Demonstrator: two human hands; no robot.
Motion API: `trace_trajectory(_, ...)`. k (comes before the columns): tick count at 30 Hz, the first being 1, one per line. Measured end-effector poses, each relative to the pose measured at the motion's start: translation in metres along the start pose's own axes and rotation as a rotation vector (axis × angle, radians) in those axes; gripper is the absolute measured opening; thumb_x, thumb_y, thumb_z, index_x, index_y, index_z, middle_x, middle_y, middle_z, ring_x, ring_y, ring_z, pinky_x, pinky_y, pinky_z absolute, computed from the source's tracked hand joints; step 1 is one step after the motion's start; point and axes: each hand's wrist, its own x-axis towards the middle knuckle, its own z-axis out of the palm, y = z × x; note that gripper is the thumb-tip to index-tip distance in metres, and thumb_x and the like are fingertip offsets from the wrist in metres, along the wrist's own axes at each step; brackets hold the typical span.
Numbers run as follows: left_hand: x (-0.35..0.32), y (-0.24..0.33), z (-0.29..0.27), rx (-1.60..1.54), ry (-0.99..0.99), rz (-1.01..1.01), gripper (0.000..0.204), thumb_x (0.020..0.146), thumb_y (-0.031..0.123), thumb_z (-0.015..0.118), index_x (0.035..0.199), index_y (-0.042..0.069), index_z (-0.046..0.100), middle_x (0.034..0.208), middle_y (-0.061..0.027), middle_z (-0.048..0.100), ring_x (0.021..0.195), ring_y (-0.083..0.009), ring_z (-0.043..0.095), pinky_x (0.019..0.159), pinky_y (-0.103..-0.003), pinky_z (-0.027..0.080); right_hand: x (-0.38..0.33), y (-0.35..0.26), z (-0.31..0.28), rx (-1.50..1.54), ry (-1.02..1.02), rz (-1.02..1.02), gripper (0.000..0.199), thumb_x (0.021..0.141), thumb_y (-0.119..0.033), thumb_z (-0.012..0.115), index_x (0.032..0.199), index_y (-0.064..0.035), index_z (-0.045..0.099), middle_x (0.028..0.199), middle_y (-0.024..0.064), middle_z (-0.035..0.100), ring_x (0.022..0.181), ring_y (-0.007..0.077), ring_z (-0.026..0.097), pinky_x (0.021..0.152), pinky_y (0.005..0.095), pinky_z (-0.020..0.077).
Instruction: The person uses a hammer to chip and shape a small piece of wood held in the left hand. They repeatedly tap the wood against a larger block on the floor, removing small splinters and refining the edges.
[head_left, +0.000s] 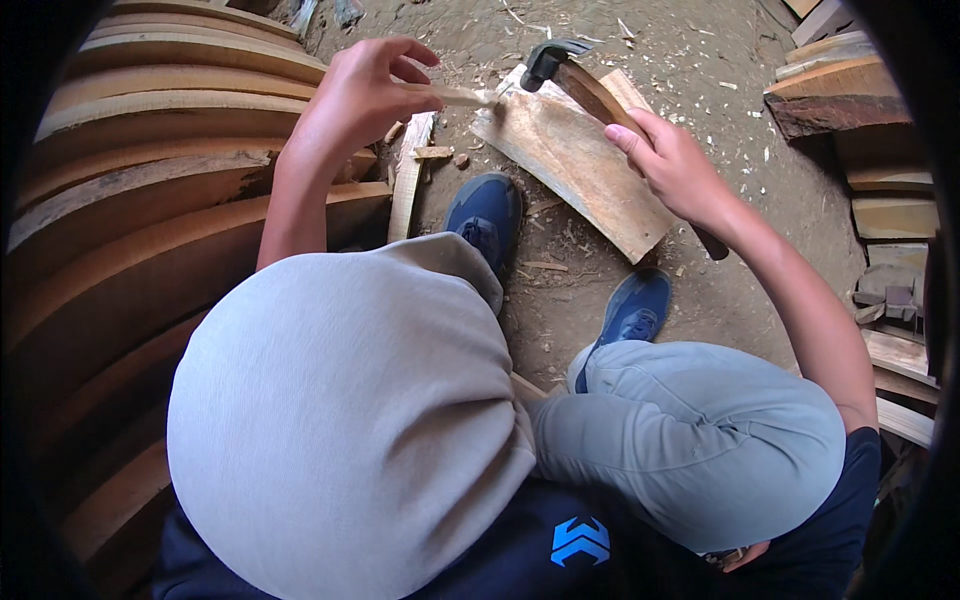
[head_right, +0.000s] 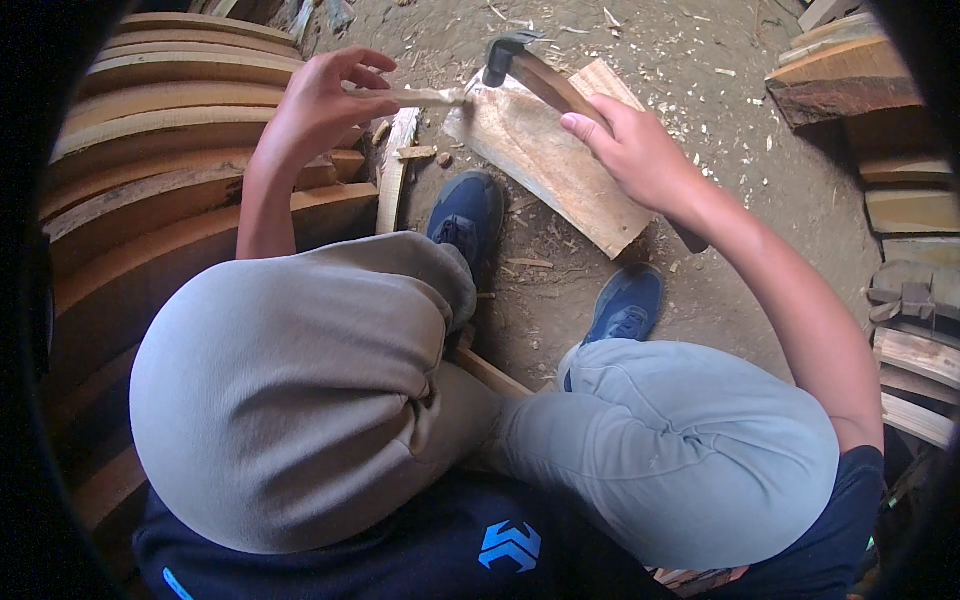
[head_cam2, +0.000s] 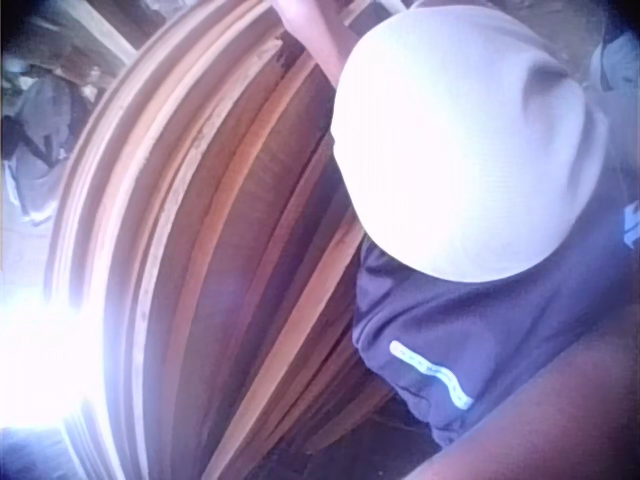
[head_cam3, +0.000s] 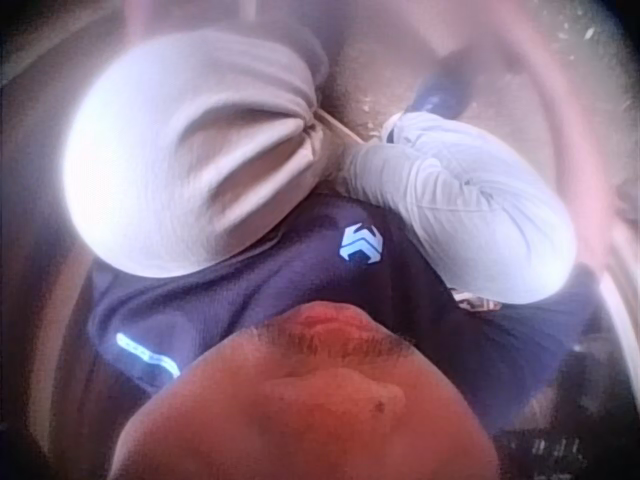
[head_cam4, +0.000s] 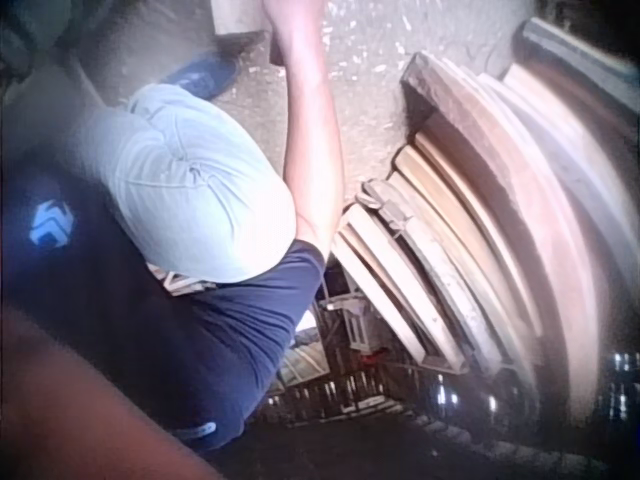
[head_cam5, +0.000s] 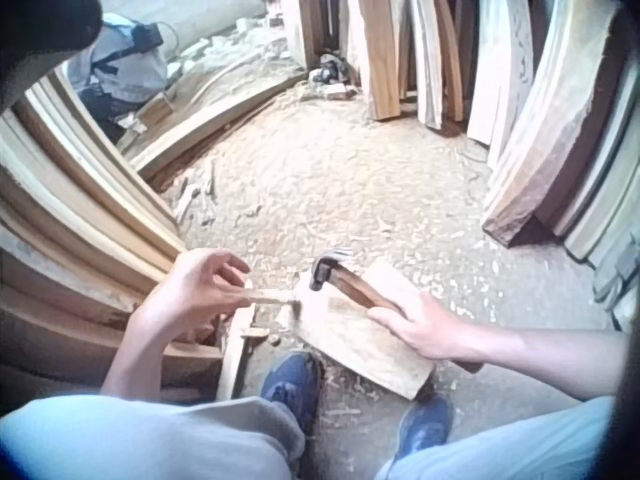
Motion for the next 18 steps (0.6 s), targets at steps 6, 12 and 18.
trace_trajectory(6,0.010,0.004,0.000,0.056,0.103,0.133,0.047,0.078,0.012,0.084,0.122,0.005,0.069,0.105,-0.0150,0.077,0.083,-0.0160,0.072,0.071,-0.033,0.058,0.003,-0.014,0.003,-0.037,0.030,-0.104,0.045,0.106,-0.041,0.053,0.118,0.0018,0.062,0.084,0.0227,0.067,0.078,0.0337,0.066,0.075,0.0438,0.0498)
trace_trajectory(12,0.018,0.013,0.002,-0.002,0.102,0.053,0.053,0.077,0.011,0.084,0.127,0.006,0.065,0.107,-0.0156,0.076,0.087,-0.0152,0.072,0.069,-0.031,0.057,0.019,0.005,0.016,-0.232,0.009,-0.114,0.043,0.106,-0.041,0.051,0.114,0.0009,0.059,0.079,0.0253,0.066,0.073,0.0405,0.066,0.073,0.0480,0.0496)
trace_trajectory(18,0.016,0.014,0.005,-0.018,0.142,0.115,0.044,0.088,0.011,0.077,0.130,0.006,0.062,0.113,-0.0166,0.074,0.097,-0.0193,0.072,0.083,-0.033,0.059,0.010,0.001,0.021,-0.114,0.042,-0.083,0.043,0.107,-0.041,0.051,0.114,0.0012,0.059,0.077,0.0263,0.065,0.073,0.0406,0.067,0.073,0.0482,0.0499)
